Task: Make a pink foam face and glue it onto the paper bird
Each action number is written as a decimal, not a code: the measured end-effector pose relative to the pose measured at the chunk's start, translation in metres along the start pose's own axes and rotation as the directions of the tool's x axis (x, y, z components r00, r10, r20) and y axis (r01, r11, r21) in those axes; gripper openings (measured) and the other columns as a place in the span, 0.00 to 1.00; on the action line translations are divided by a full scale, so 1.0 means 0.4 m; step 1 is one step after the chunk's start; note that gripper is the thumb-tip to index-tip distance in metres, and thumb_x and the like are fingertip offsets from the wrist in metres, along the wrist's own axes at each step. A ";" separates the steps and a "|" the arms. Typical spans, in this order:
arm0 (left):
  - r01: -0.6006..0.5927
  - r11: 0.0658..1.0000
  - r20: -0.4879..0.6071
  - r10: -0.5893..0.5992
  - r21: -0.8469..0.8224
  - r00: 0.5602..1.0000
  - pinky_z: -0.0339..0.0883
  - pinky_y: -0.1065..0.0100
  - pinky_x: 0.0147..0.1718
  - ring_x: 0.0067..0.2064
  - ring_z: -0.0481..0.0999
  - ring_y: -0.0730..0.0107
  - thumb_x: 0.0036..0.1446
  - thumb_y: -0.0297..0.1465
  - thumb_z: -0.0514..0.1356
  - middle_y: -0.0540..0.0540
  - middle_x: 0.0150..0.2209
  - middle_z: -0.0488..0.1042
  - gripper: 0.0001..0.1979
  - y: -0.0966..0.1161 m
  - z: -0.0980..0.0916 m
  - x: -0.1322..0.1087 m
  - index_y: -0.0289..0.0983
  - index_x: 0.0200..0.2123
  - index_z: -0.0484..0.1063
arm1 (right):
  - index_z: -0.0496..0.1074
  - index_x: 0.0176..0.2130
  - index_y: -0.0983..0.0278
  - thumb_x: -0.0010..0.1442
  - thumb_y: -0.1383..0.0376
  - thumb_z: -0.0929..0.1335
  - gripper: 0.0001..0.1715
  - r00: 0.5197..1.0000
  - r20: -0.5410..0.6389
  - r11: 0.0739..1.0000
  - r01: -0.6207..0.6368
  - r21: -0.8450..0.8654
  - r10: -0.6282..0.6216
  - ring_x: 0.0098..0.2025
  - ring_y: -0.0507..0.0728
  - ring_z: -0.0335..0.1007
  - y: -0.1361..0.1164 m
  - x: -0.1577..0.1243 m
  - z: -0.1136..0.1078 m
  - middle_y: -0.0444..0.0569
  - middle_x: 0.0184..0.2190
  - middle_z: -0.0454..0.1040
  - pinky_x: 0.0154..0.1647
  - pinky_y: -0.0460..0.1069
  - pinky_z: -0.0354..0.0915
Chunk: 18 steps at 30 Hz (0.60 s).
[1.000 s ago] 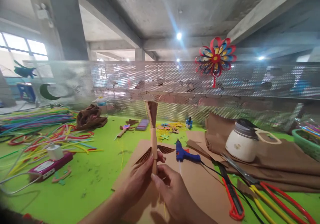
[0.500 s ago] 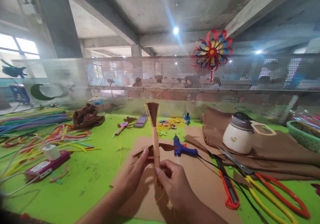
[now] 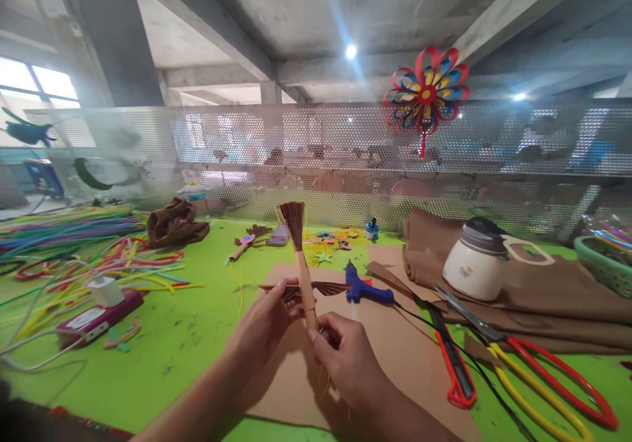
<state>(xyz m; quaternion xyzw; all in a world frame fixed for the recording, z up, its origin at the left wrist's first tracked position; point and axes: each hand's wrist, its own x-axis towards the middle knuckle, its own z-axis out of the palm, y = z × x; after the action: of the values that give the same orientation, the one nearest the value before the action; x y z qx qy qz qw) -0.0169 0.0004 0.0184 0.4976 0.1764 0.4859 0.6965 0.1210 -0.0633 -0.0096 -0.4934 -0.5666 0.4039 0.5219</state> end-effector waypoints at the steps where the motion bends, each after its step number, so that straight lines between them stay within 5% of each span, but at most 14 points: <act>1: 0.003 1.000 0.005 -0.003 -0.006 1.000 0.65 0.62 0.38 0.39 0.71 0.61 0.58 0.40 0.55 0.39 0.39 0.73 0.16 0.001 0.002 0.000 0.33 0.38 0.73 | 0.74 0.34 0.67 0.54 0.55 0.67 0.17 1.000 0.000 1.000 -0.001 -0.002 0.001 0.25 0.51 0.60 0.000 0.000 0.000 0.44 0.23 0.69 0.25 0.46 0.57; 11: 0.036 0.999 0.005 -0.036 0.000 0.999 0.63 0.65 0.39 0.41 0.72 0.62 0.54 0.32 0.60 0.41 0.39 0.74 0.11 -0.003 0.014 -0.012 0.35 0.40 0.73 | 0.72 0.34 0.68 0.55 0.56 0.66 0.17 1.000 -0.014 1.000 0.002 0.010 -0.002 0.25 0.50 0.58 -0.004 0.008 -0.005 0.42 0.21 0.65 0.25 0.45 0.56; 18: 0.156 0.987 0.048 -0.158 0.040 0.986 0.64 0.66 0.34 0.31 0.72 0.67 0.51 0.32 0.63 0.44 0.29 0.73 0.09 -0.026 0.024 -0.018 0.33 0.35 0.73 | 0.70 0.34 0.68 0.55 0.54 0.66 0.19 0.999 -0.022 0.998 -0.023 0.051 0.024 0.23 0.49 0.57 -0.005 0.005 0.010 0.42 0.21 0.65 0.23 0.45 0.54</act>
<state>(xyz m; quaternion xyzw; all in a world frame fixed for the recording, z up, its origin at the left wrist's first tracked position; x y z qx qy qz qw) -0.0081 -0.0112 0.0121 0.5068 0.2058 0.4134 0.7279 0.1167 -0.0616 -0.0078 -0.4912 -0.5445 0.4186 0.5357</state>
